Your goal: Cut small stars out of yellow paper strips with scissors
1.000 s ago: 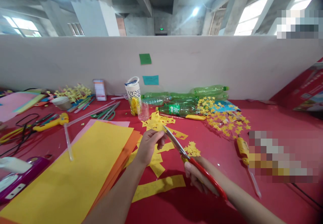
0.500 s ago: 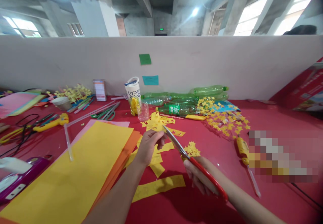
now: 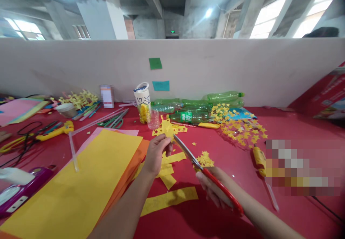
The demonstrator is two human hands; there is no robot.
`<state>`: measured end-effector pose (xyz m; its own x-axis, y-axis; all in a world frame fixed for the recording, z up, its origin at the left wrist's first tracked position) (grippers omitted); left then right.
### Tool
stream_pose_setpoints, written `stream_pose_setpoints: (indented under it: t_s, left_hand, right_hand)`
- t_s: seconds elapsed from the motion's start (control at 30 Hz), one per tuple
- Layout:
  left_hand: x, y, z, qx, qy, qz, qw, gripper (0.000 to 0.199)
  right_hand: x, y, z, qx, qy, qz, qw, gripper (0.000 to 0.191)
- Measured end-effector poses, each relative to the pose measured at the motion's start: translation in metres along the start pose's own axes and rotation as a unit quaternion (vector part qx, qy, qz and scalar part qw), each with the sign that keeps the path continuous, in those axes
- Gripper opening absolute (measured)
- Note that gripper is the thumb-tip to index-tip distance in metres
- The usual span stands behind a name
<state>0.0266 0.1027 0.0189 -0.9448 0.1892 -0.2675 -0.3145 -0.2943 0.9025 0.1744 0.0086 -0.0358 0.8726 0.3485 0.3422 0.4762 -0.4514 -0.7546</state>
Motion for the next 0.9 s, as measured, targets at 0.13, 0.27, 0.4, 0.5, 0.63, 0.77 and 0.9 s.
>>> stream_pose_setpoints:
  t_s: [0.13,0.27,0.4,0.5,0.63,0.77,0.9]
  left_hand:
    - [0.002,0.006,0.002,-0.020,0.012,0.000,1.000,0.021]
    - [0.002,0.006,0.004,-0.024,0.005,0.014,1.000,0.020]
    - [0.004,0.002,0.004,-0.017,-0.002,0.028,0.999,0.018]
    - [0.003,0.000,0.005,-0.013,-0.018,0.035,0.999,0.018]
    - [0.004,0.000,0.004,-0.009,-0.020,0.041,0.999,0.018]
    - [-0.004,-0.002,0.002,0.015,-0.040,0.017,0.999,0.019]
    - [-0.010,-0.002,0.000,0.027,-0.057,0.008,0.998,0.020]
  right_hand:
    - [-0.002,-0.004,0.000,0.023,-0.002,-0.003,1.000,0.051]
    - [-0.004,-0.008,-0.003,0.034,-0.018,0.010,0.999,0.051]
    - [0.000,-0.009,-0.006,0.047,-0.012,0.017,0.999,0.048]
    - [-0.001,-0.007,-0.004,0.049,-0.023,0.002,0.999,0.049]
    - [0.001,-0.002,0.001,0.033,-0.011,-0.019,0.999,0.050]
    - [-0.001,-0.002,0.002,0.023,-0.009,-0.012,1.000,0.049]
    - [0.002,-0.002,0.003,0.015,0.004,0.008,1.000,0.048]
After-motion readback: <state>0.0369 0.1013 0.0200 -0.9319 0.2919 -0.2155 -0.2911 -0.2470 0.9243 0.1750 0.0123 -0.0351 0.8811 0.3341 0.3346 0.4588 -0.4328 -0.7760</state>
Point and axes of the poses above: each hand's wrist, its own z-axis towards the middle knuckle, its own x-axis out of the back of the hand, y = z × x, the point moved 10 cm from there along z, towards the middle knuckle, and after that the axes turned 11 degrees about -x, right-handed, at the moved point
